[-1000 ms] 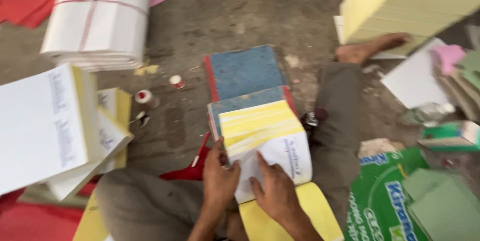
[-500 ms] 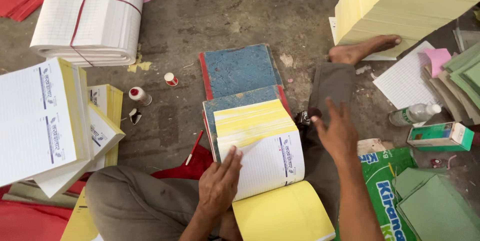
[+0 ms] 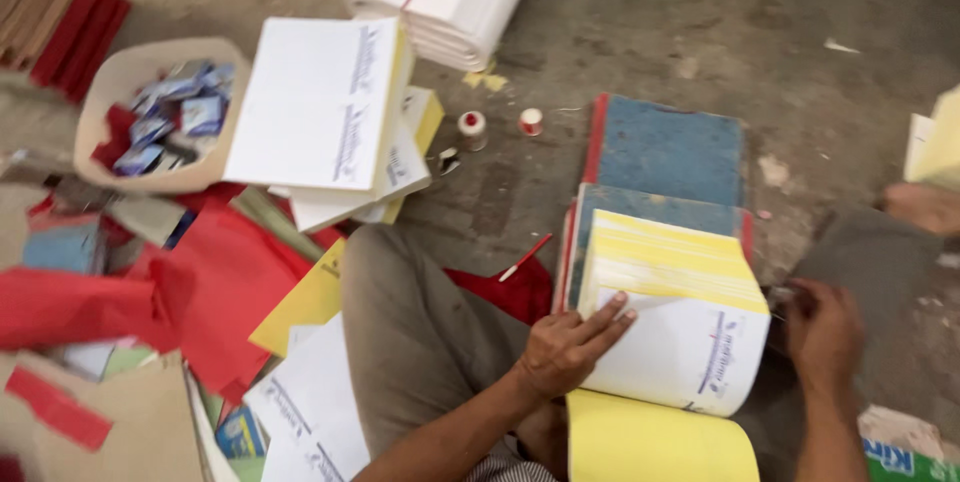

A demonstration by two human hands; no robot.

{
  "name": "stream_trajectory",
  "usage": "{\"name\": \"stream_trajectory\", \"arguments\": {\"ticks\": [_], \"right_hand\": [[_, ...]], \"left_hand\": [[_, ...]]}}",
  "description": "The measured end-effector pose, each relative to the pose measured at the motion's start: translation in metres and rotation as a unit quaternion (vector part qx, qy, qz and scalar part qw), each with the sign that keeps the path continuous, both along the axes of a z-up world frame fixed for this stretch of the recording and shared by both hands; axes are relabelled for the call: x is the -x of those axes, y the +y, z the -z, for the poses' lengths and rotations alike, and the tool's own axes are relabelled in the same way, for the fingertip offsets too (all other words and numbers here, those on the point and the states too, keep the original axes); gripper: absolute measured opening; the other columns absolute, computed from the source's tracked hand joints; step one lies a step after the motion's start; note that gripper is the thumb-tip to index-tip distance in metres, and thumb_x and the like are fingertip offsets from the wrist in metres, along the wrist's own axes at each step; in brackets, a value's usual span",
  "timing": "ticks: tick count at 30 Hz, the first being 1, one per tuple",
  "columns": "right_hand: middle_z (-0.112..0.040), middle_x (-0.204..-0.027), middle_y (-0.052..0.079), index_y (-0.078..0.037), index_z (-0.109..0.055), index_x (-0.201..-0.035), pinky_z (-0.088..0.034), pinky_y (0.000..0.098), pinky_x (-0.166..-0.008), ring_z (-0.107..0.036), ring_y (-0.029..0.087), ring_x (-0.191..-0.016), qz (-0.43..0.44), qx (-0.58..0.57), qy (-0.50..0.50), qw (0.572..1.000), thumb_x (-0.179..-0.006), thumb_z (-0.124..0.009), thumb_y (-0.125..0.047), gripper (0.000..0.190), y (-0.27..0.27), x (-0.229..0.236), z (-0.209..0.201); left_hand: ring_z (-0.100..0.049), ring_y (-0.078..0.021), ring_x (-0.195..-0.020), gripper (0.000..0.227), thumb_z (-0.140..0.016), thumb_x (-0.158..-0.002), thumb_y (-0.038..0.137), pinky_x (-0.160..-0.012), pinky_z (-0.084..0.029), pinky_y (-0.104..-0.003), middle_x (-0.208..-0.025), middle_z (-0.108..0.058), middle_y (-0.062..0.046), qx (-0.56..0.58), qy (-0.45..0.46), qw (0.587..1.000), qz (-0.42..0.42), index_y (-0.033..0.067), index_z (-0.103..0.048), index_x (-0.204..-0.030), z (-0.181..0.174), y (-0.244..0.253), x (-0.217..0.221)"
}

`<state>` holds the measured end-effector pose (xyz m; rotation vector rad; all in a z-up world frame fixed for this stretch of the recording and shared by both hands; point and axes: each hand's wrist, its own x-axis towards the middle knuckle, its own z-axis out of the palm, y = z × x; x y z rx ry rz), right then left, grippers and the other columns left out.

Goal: The person sits on the floor and uses a handheld stapler to bind a stack of yellow and white papers into a notebook. They repeatedly flip through the pages, aligning them before stapling the spine. The person also uses a red pen to mark the pages.

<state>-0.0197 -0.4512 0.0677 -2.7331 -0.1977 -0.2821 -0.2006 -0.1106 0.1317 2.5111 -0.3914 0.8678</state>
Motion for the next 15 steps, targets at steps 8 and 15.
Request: {"name": "stream_trajectory", "arguments": {"ticks": [8,15], "right_hand": [[-0.063,-0.102,0.009,-0.002,-0.065,-0.127,-0.046,0.0266,-0.075,-0.058,0.015,-0.082,0.002,-0.241,-0.110,0.964,-0.110,-0.068,-0.003,0.017,0.002,0.068,-0.091],[-0.066,-0.108,0.009,-0.005,-0.072,-0.108,-0.051,0.0268,-0.064,-0.064,0.015,-0.075,-0.052,-0.146,-0.118,0.981,-0.091,-0.075,-0.003,0.018,0.104,0.129,-0.158]], "left_hand": [[-0.057,-0.0128,-0.060,0.044,-0.064,-0.091,0.000,-0.057,-0.049,-0.026,-0.138,-0.070,-0.009,0.026,-0.006,1.000,-0.009,0.0088,-0.073,-0.133,0.005,0.015,0.002],[-0.060,-0.0140,-0.062,0.041,-0.069,-0.087,0.000,-0.054,-0.049,-0.026,-0.132,-0.072,-0.010,0.028,-0.034,0.999,-0.006,0.0091,-0.073,-0.127,0.012,0.015,-0.003]]}}
